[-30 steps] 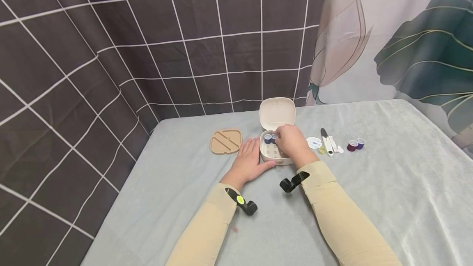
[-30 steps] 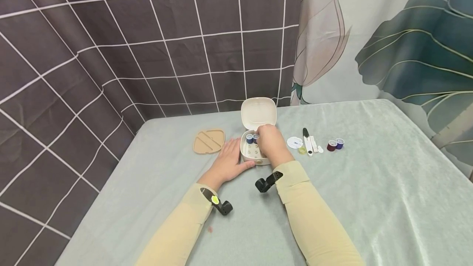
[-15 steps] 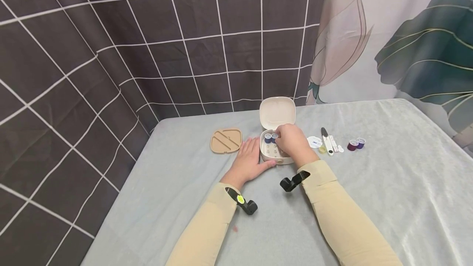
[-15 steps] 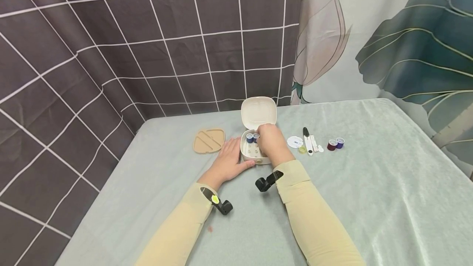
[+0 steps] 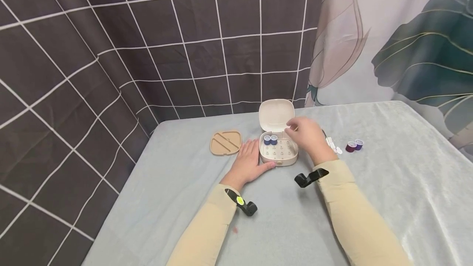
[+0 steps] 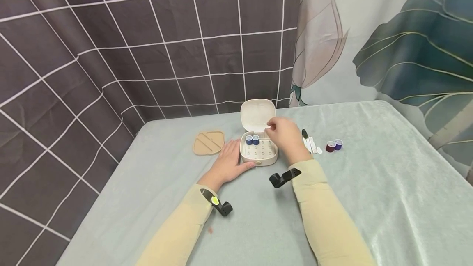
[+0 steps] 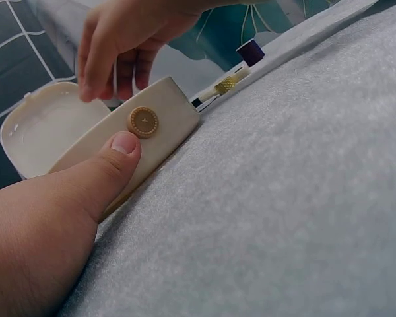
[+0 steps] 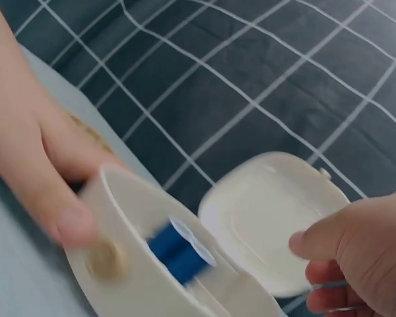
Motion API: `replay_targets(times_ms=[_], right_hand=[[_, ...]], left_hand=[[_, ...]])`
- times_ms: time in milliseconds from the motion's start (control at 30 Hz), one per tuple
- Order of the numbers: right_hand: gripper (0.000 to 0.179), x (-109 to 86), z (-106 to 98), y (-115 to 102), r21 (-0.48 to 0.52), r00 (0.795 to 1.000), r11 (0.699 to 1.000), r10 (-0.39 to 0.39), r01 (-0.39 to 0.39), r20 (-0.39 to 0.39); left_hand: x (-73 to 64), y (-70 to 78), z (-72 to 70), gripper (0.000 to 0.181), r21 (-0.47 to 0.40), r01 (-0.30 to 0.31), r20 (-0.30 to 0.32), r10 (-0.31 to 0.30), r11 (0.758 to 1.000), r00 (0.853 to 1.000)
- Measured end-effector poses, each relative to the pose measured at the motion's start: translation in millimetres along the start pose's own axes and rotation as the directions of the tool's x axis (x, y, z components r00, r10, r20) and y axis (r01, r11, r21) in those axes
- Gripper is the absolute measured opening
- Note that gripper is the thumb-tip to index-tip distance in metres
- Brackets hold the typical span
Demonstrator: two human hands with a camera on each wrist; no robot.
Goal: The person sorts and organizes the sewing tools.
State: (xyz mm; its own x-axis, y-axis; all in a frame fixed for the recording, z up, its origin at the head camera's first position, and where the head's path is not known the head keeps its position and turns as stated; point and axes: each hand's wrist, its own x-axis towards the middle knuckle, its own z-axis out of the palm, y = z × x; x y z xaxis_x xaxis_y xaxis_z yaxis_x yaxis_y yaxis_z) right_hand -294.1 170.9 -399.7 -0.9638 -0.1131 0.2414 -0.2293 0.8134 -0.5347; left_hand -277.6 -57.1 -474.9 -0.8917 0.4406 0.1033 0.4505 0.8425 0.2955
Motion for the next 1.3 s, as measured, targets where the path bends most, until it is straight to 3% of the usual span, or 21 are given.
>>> replay_targets(times_ms=[133,333,433,600,900,1100,1300], right_hand=[[0.033,-8.4,-13,24,0.044,0.999,0.999,-0.014,0.016,-0.043],[0.030,-29.1,-34,70,0.031,0.982,0.999,-0.026,0.033,-0.190],[0.028,-39.4,-42,92,0.030,0.967,0.999,-0.005,0.013,-0.253],[0.029,-53.2,-50,124,0.088,0.957,0.996,0.042,-0.017,-0.287],[0.031,-78.0,-57,162,0.227,0.967,0.972,0.107,-0.053,-0.231],[0.027,-84.3,-58,176,0.308,0.980,0.951,0.082,-0.022,-0.183],[0.035,-84.3,-59,177,0.277,0.986,0.960,0.086,-0.043,-0.145]], left_hand=[[-1.4,-0.1,-0.4,0.100,-0.012,-0.003,-0.003,0.003,1.000,1.000],[-3.4,-1.3,-0.5,0.100,-0.036,-0.005,-0.005,0.005,0.999,1.000],[-4.0,-2.8,0.2,0.100,-0.047,-0.002,-0.014,0.001,0.999,1.000],[-5.1,-3.6,-0.2,0.099,-0.051,-0.003,-0.020,0.002,0.999,1.000],[-5.6,-0.8,-1.4,0.099,-0.046,0.005,-0.008,-0.005,0.999,1.000],[-3.8,-0.1,-0.3,0.100,-0.031,0.000,-0.009,0.000,1.000,1.000],[-2.7,1.8,-1.7,0.100,-0.034,0.002,-0.008,-0.002,0.999,1.000]])
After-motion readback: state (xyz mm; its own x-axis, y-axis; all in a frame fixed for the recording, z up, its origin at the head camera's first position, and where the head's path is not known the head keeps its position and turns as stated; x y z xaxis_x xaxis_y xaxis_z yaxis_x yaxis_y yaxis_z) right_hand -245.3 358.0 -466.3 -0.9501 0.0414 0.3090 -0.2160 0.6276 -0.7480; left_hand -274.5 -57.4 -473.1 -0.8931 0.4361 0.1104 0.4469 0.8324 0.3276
